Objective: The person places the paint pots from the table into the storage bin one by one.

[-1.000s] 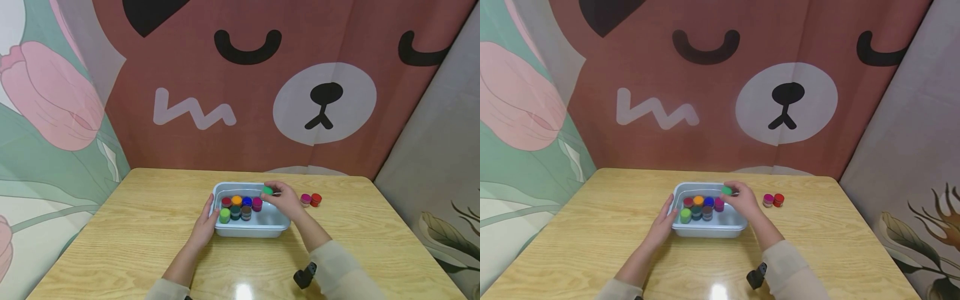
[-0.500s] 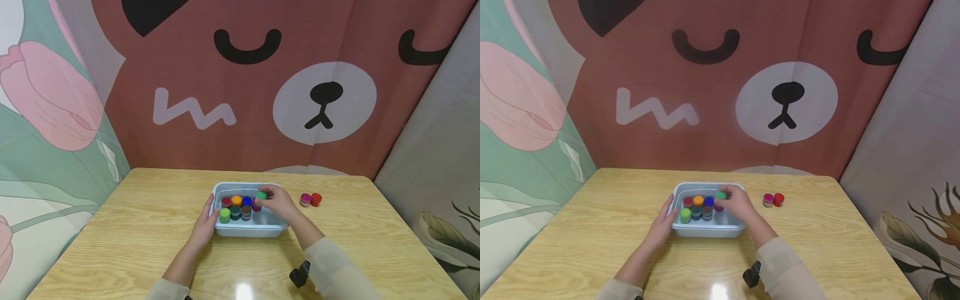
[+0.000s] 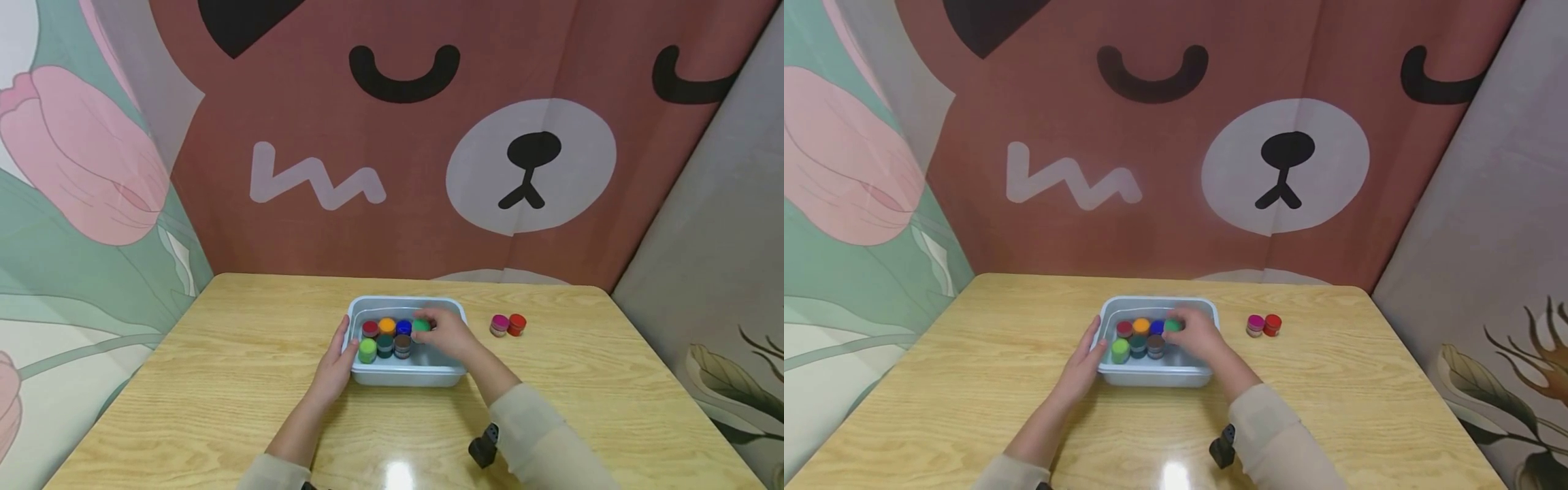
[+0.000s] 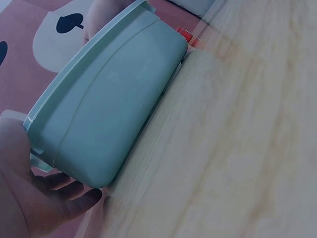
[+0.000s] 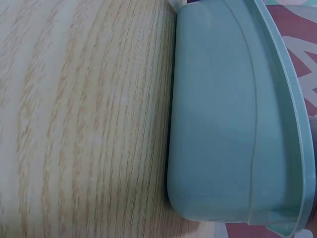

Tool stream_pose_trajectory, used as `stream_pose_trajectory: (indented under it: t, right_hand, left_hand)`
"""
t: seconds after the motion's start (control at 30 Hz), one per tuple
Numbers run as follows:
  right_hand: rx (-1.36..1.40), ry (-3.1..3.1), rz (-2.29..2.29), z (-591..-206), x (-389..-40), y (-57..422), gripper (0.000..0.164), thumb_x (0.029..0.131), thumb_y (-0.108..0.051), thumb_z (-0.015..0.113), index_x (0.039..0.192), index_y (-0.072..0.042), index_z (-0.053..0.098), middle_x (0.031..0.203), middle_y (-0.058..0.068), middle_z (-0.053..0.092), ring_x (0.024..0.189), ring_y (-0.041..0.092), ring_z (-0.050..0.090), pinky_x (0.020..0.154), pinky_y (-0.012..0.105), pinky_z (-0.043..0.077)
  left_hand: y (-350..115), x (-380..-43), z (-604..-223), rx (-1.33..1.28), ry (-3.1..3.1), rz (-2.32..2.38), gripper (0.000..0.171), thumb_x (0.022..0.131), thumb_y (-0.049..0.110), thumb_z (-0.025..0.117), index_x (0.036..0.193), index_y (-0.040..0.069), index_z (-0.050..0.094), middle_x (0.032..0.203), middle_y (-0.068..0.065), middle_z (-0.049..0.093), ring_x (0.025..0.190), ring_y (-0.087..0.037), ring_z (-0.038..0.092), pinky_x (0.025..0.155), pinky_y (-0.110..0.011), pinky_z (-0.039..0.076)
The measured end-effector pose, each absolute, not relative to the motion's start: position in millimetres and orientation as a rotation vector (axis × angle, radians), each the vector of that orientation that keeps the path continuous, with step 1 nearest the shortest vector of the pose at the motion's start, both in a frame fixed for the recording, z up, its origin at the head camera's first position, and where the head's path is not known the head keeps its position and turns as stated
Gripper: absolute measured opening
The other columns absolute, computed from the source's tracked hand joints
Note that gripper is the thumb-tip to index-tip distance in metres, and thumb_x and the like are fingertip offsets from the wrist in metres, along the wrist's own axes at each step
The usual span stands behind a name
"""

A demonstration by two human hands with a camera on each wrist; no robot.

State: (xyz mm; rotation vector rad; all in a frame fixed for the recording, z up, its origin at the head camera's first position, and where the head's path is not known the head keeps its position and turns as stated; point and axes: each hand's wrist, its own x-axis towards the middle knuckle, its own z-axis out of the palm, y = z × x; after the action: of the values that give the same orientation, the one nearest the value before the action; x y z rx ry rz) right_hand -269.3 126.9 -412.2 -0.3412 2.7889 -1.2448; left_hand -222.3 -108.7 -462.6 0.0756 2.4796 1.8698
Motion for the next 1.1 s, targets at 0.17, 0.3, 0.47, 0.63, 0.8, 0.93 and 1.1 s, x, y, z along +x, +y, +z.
stream_pose_trajectory:
  t: [0.17,0.3,0.47,0.63,0.8,0.93,1.1]
  right_hand:
    - [-0.336,2.813,-1.184,-414.1,-270.2,125.0,0.034,0.085,-0.014,0.075,0.118,-0.007,0.069,0.116,0.009,0.069,0.099,0.021,0.060,0.091,0.041,0.053]
    - [-0.354,2.847,-1.103,-415.7,-271.9,124.0,0.031,0.083,-0.015,0.078,0.113,-0.009,0.071,0.110,0.006,0.070,0.095,0.019,0.061,0.090,0.041,0.054]
    - [-0.335,2.872,-1.003,-417.1,-273.4,121.9,0.028,0.081,-0.017,0.079,0.108,-0.012,0.071,0.107,0.004,0.070,0.095,0.018,0.061,0.091,0.041,0.053]
    - [-0.323,2.874,-0.963,-416.3,-272.5,120.7,0.027,0.080,-0.016,0.080,0.106,-0.011,0.071,0.104,0.003,0.071,0.094,0.018,0.061,0.090,0.040,0.053]
    - [-0.333,2.865,-0.965,-417.1,-271.9,120.3,0.029,0.080,-0.014,0.080,0.106,-0.009,0.071,0.103,0.003,0.072,0.092,0.017,0.062,0.090,0.040,0.054]
    - [-0.328,2.858,-0.964,-418.1,-271.6,119.7,0.029,0.080,-0.015,0.080,0.108,-0.009,0.071,0.104,0.003,0.071,0.095,0.018,0.062,0.091,0.040,0.054]
    - [-0.340,2.840,-1.001,-417.4,-269.8,119.2,0.027,0.081,-0.012,0.079,0.106,-0.007,0.071,0.102,0.005,0.071,0.096,0.019,0.064,0.091,0.041,0.055]
  left_hand:
    - [-108.2,-222.0,-461.6,0.075,2.481,1.863,0.058,0.105,0.030,0.040,0.158,0.027,0.016,0.165,-0.007,0.016,0.151,-0.039,0.015,0.119,-0.064,0.014]
    - [-108.3,-222.2,-461.8,0.073,2.481,1.861,0.058,0.105,0.030,0.040,0.158,0.027,0.016,0.165,-0.008,0.017,0.151,-0.039,0.015,0.119,-0.065,0.014]
    - [-108.1,-222.7,-462.1,0.072,2.481,1.864,0.058,0.105,0.029,0.039,0.158,0.026,0.017,0.165,-0.007,0.016,0.151,-0.038,0.014,0.120,-0.063,0.014]
    - [-108.6,-222.1,-460.9,0.124,2.513,1.877,0.057,0.105,0.025,0.039,0.158,0.019,0.018,0.164,-0.012,0.018,0.150,-0.040,0.016,0.120,-0.063,0.014]
    - [-108.8,-221.8,-460.9,0.143,2.516,1.881,0.057,0.105,0.025,0.039,0.158,0.018,0.018,0.164,-0.012,0.018,0.150,-0.040,0.016,0.120,-0.062,0.014]
    - [-109.2,-221.7,-461.4,0.123,2.499,1.885,0.057,0.106,0.026,0.038,0.158,0.020,0.017,0.165,-0.010,0.017,0.151,-0.038,0.016,0.120,-0.062,0.014]
    - [-109.1,-221.4,-461.0,0.118,2.509,1.880,0.057,0.105,0.026,0.039,0.158,0.020,0.017,0.165,-0.011,0.018,0.150,-0.039,0.017,0.120,-0.062,0.015]
